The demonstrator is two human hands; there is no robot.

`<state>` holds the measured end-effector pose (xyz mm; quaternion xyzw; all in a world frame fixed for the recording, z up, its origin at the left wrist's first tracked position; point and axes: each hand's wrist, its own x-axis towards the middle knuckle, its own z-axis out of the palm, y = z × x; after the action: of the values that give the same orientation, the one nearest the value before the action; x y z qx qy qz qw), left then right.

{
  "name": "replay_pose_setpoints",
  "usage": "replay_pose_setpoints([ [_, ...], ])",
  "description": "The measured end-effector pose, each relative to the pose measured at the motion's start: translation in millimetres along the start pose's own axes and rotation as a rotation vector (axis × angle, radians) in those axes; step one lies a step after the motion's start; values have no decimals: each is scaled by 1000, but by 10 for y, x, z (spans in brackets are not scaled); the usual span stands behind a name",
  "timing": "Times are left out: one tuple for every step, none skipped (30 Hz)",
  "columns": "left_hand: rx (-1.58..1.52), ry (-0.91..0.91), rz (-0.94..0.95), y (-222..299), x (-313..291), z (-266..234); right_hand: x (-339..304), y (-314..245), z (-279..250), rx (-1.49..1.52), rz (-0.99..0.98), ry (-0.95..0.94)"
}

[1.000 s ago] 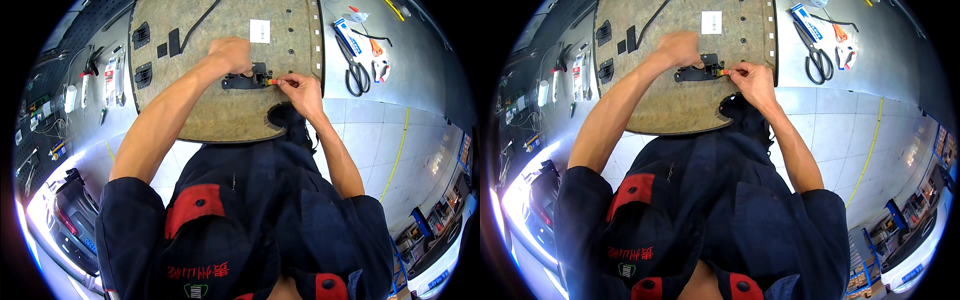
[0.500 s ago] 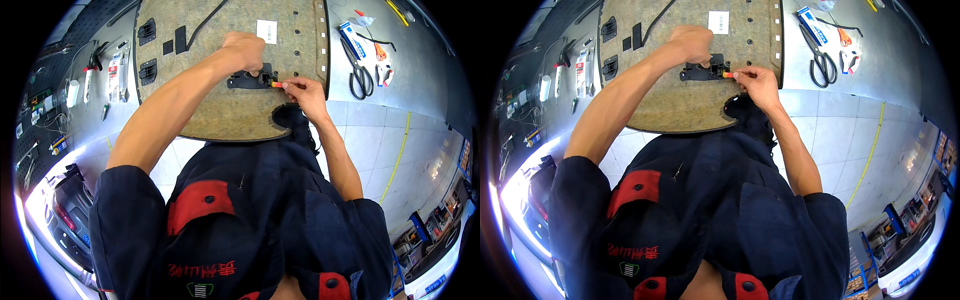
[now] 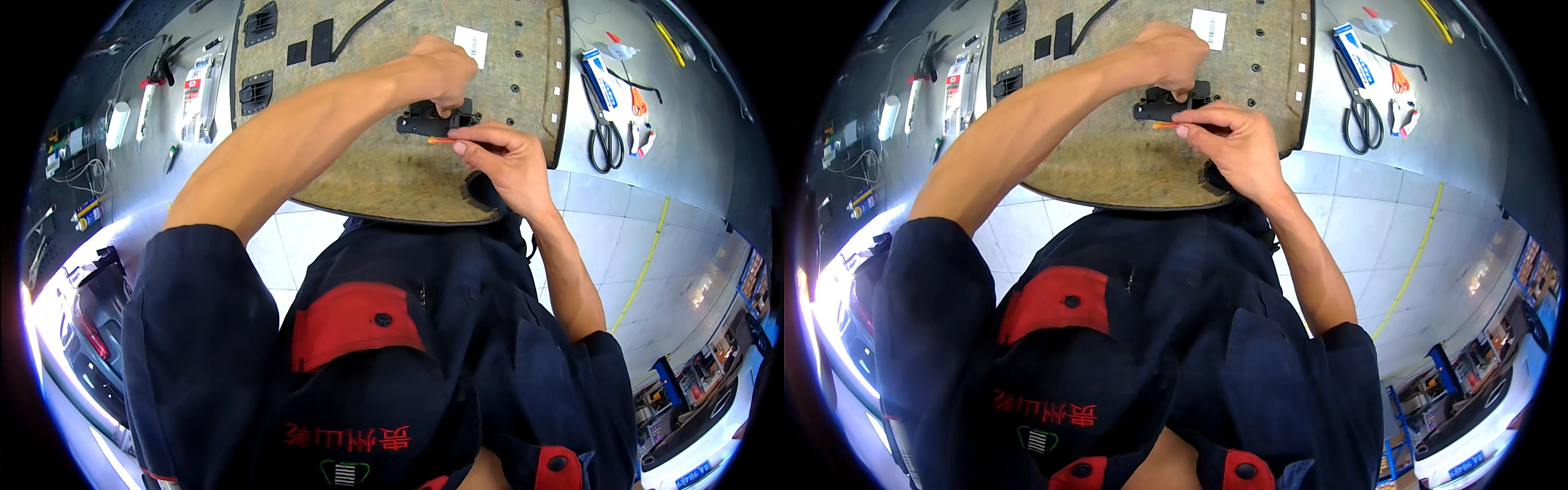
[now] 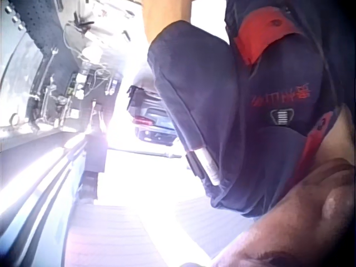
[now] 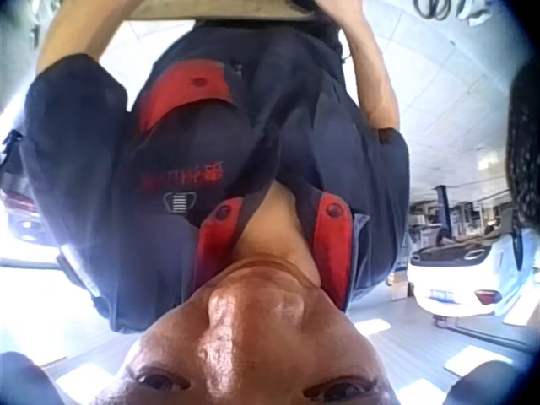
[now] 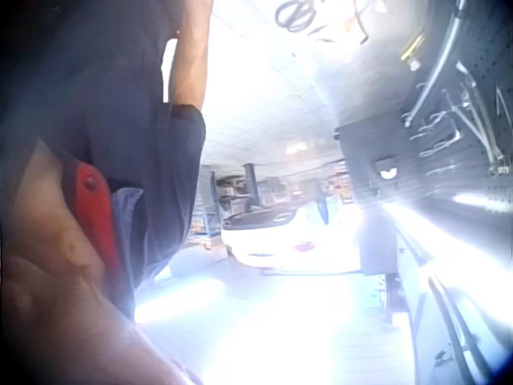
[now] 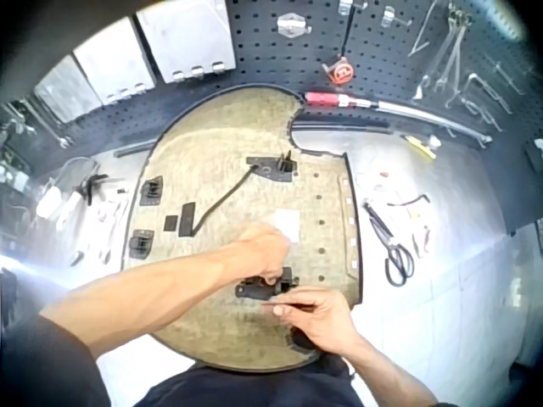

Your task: The person assembles a small black plastic component onto a large beige car interior panel using a red-handled screwdriver. They repeatedly insert and tighten screws at multiple points on the component, then reposition the panel on the workbench.

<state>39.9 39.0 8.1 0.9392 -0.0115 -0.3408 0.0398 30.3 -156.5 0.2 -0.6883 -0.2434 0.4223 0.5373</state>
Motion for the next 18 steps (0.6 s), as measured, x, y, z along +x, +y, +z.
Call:
replay_pose_setpoints([
  [-18,41,26,-35,31,53,63,-47,23,-147,-93,4],
  [-5,46,52,-50,51,69,122,-93,41,-292,-188,6],
  [0,50,72,-59,80,81,182,-141,47,-417,-250,22],
  [7,57,91,-68,130,102,250,-102,41,-513,-359,18],
  [42,89,132,-84,227,153,329,-34,12,-606,-471,14],
  [59,98,171,-80,241,148,380,-1,7,-695,-584,12],
  [76,108,209,-85,256,140,395,-17,22,-749,-622,10],
  [95,117,248,-84,272,130,402,-9,36,-792,-648,15],
  [125,114,271,-75,311,121,400,10,39,-836,-673,28],
  [136,83,287,-62,350,111,403,40,42,-881,-698,42],
  [148,53,304,-49,386,103,412,100,50,-919,-778,69],
  [162,20,324,-34,424,93,409,125,66,-967,-784,76],
  [174,-12,301,-21,458,87,395,135,90,-1014,-790,84],
  [186,-45,279,-7,488,89,389,141,103,-1062,-796,93],
  [200,-80,258,1,520,89,401,151,108,-1098,-831,81],
  [214,-103,281,4,555,83,403,156,121,-1117,-839,79],
  [228,-126,304,7,590,76,398,158,142,-1136,-846,77],
  [243,-151,327,5,614,71,402,170,164,-1155,-852,76],
])
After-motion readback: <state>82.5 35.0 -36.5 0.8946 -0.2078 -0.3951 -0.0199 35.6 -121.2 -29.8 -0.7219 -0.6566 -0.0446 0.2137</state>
